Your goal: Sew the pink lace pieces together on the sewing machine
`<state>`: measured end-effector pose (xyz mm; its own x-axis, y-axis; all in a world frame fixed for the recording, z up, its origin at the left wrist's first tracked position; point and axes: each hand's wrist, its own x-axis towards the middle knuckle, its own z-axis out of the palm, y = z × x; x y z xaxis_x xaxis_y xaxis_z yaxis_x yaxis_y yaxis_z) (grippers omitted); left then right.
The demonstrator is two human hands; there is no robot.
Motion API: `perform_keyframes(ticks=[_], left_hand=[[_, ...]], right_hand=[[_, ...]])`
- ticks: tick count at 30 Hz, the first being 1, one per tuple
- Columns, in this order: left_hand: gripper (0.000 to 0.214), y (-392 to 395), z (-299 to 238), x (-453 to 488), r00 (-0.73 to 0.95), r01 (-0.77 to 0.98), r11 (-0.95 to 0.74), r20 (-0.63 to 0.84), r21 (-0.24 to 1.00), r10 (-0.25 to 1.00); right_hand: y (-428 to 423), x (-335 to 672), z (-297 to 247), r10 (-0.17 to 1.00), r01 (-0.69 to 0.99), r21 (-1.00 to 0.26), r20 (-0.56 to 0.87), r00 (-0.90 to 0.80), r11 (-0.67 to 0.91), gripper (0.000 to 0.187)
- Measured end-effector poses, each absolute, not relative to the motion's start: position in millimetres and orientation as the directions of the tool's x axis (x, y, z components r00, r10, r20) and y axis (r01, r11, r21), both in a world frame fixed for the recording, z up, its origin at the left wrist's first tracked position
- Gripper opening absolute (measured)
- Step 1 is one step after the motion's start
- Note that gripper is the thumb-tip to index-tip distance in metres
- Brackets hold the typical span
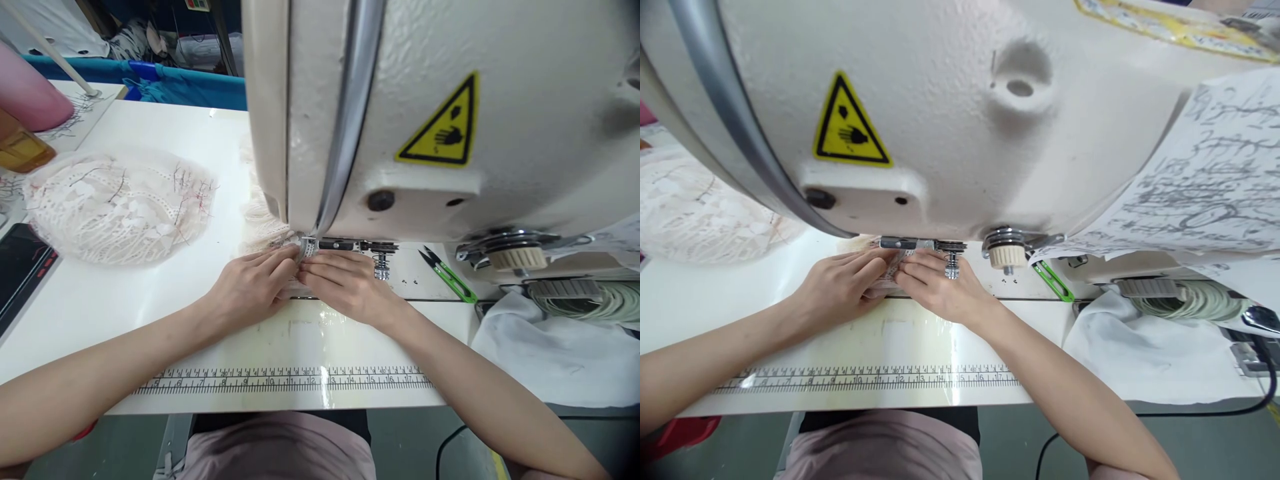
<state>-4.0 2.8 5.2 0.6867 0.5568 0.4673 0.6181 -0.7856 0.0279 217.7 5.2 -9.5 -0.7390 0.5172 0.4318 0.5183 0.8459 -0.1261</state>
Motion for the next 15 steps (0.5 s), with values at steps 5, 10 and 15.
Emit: perform_keyframes(ticks=[5,10,15], left_hand=[[0.022,4.3,2.3,-3.6,0.687,0.632,-0.775,0.458,0.005,0.564],[0.02,4.7,1.7,-2.7,0.688,0.647,-0.762,0.44,-0.012,0.577],[0.027,4.4,1.0,-3.2,0.707,0.636,-0.77,0.433,-0.043,0.56]], right_hand=[[9.0,221.4,-13.3,0.493,0.5,-0.115,0.452,-0.744,0.859,0.022],[9.8,221.7,-11.1,0.512,0.517,-0.123,0.452,-0.731,0.847,0.021],[11.6,219.4,-10.3,0.544,0.542,-0.139,0.426,-0.723,0.829,0.022]])
